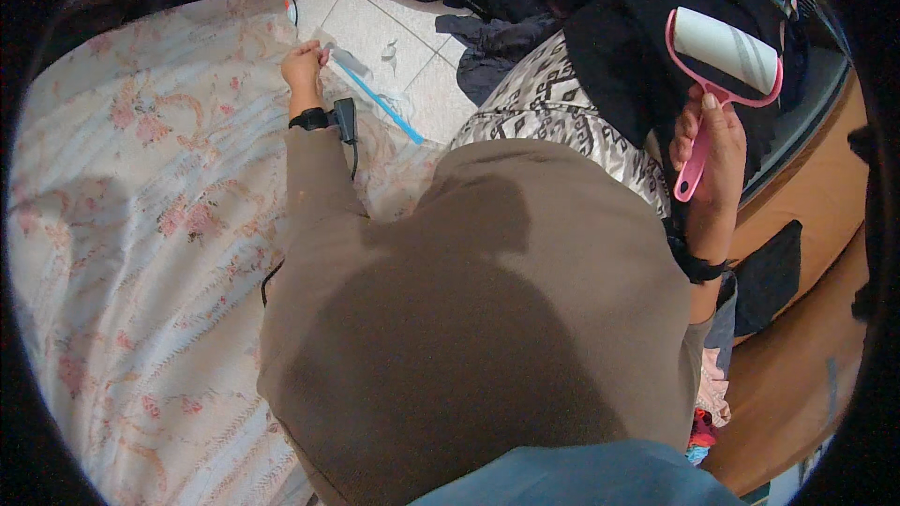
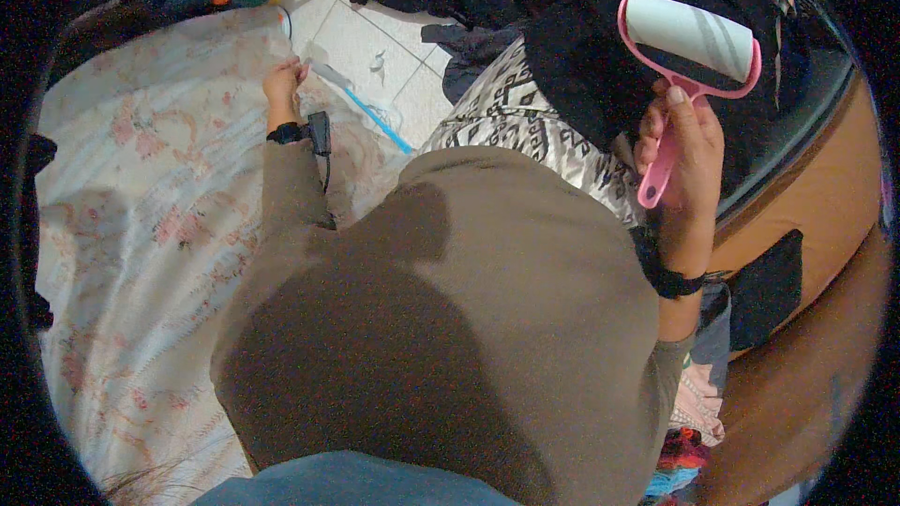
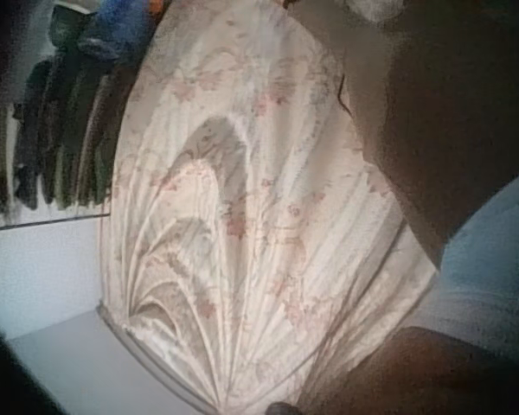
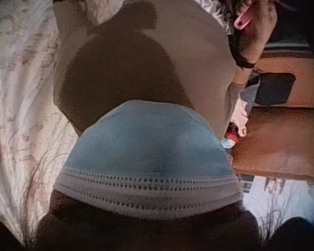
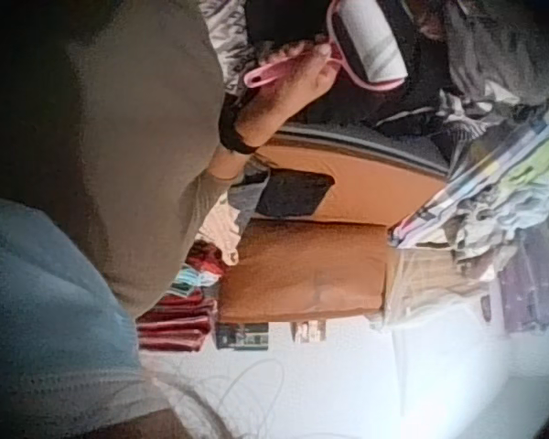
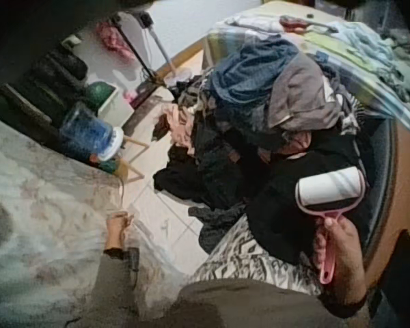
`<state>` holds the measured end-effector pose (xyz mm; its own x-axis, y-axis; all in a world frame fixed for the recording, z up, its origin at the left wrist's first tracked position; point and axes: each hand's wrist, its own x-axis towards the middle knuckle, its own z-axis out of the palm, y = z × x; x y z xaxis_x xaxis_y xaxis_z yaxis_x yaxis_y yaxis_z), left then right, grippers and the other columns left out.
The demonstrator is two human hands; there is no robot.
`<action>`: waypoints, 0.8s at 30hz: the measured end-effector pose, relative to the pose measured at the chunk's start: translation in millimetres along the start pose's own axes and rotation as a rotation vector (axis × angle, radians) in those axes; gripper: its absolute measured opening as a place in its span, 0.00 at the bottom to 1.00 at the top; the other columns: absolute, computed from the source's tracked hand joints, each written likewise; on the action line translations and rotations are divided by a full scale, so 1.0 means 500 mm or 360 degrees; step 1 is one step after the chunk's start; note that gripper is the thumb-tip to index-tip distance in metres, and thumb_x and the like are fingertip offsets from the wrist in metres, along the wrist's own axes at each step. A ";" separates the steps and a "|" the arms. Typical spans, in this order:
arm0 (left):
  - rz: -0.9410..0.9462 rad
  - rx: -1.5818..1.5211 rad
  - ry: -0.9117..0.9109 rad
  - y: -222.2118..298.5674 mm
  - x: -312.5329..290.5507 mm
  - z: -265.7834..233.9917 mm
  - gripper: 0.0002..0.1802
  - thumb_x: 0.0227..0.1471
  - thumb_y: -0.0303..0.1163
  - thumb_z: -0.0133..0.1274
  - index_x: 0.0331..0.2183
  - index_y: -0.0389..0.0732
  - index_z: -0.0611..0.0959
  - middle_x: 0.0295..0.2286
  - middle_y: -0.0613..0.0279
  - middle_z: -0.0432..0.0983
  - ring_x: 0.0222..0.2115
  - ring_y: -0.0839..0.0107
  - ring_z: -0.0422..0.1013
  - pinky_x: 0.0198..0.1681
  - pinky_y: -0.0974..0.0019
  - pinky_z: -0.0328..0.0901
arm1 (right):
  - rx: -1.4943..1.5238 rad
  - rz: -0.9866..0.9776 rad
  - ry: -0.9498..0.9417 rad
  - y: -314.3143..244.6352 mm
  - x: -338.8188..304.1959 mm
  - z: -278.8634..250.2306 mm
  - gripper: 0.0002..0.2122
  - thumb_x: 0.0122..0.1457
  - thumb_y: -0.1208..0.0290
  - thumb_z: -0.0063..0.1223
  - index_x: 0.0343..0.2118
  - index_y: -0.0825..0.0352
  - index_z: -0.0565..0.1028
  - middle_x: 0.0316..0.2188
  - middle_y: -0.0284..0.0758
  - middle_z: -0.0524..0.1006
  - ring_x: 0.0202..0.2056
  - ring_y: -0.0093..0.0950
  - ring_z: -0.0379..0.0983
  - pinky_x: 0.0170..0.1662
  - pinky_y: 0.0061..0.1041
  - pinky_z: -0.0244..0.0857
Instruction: The person uses a pink lint roller to remove lint from a black garment held in their lap. They repeatedly roll the tool over the fabric, then peel off the used adhesive layer to expose a fresh surface before continuing.
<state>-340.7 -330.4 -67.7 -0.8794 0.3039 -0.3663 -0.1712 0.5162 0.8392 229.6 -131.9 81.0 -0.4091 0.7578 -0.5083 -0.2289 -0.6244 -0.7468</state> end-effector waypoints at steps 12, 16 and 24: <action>-0.0493 0.0176 0.0017 -0.247 0.112 -0.103 0.09 0.53 0.33 0.54 0.32 0.37 0.76 0.29 0.57 0.72 0.27 0.66 0.68 0.27 0.65 0.65 | -0.0107 0.0002 0.0057 -0.006 -0.007 0.011 0.10 0.65 0.64 0.47 0.42 0.65 0.69 0.20 0.28 0.67 0.15 0.17 0.63 0.15 0.17 0.59; -0.0356 0.1051 -0.0256 -0.227 0.110 -0.061 0.17 0.43 0.28 0.53 0.40 0.35 0.80 0.31 0.55 0.77 0.31 0.65 0.74 0.31 0.61 0.67 | -0.0034 0.0092 0.0032 -0.011 -0.006 0.010 0.10 0.64 0.64 0.49 0.41 0.65 0.70 0.20 0.27 0.68 0.15 0.18 0.63 0.17 0.19 0.61; 0.0899 0.0489 -0.0755 0.125 -0.107 0.287 0.16 0.53 0.31 0.58 0.43 0.34 0.81 0.38 0.58 0.79 0.38 0.72 0.74 0.44 0.70 0.67 | -0.0015 0.0123 -0.0178 -0.016 0.001 0.009 0.12 0.66 0.63 0.46 0.42 0.68 0.69 0.19 0.29 0.68 0.12 0.19 0.66 0.14 0.18 0.64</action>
<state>-240.8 -199.3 -53.3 -0.5019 0.8580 -0.1090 0.4345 0.3591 0.8260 227.1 -127.3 88.7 -0.5212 0.6815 -0.5138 -0.1846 -0.6778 -0.7117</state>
